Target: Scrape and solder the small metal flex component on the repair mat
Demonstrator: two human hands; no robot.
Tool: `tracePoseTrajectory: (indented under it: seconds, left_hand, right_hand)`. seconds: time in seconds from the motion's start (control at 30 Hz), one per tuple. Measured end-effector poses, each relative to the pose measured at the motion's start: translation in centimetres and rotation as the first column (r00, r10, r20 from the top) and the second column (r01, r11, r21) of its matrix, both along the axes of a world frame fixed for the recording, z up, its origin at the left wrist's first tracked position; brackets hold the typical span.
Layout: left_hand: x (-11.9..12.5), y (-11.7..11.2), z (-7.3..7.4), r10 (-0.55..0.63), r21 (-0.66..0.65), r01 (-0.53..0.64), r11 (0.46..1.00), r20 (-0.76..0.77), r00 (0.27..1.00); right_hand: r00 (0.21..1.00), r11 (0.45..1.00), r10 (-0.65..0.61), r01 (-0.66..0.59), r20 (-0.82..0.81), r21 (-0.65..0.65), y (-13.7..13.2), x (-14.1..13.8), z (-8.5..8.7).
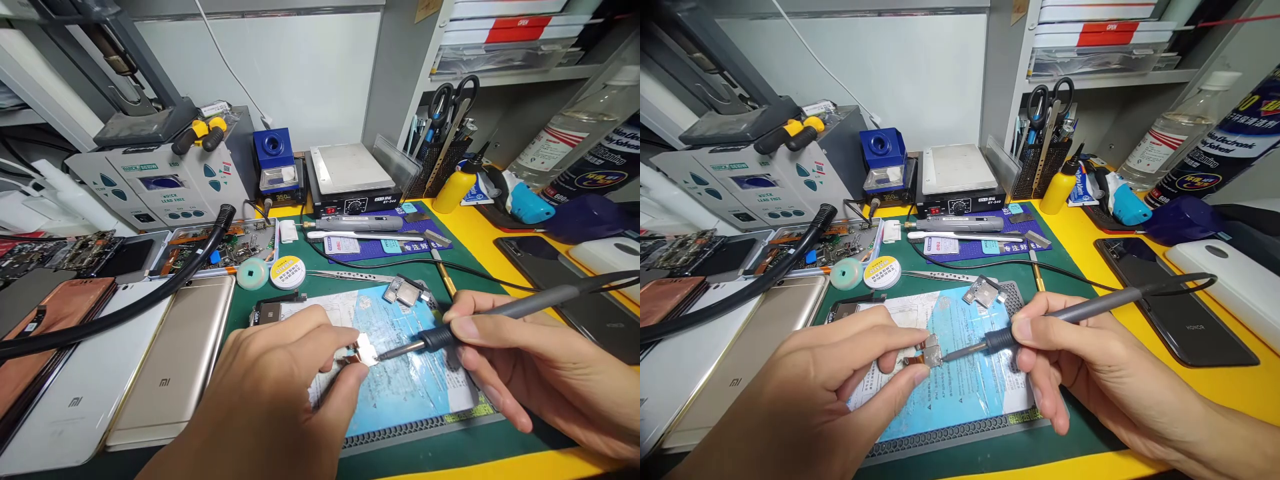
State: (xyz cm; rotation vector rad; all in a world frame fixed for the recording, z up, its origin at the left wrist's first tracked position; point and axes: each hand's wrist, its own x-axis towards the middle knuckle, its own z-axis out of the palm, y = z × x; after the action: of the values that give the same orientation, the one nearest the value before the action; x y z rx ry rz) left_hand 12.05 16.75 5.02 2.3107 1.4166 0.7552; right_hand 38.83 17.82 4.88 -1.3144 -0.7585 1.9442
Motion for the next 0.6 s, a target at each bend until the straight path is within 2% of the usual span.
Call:
tracePoseTrajectory:
  seconds: [0.6]
  left_hand:
    - [0.03,-0.08,-0.04,-0.001,-0.011,0.001,1.000,0.022,1.000]
  right_hand:
    - [0.998,1.000,0.018,-0.016,-0.066,0.026,0.05,0.12,-0.15]
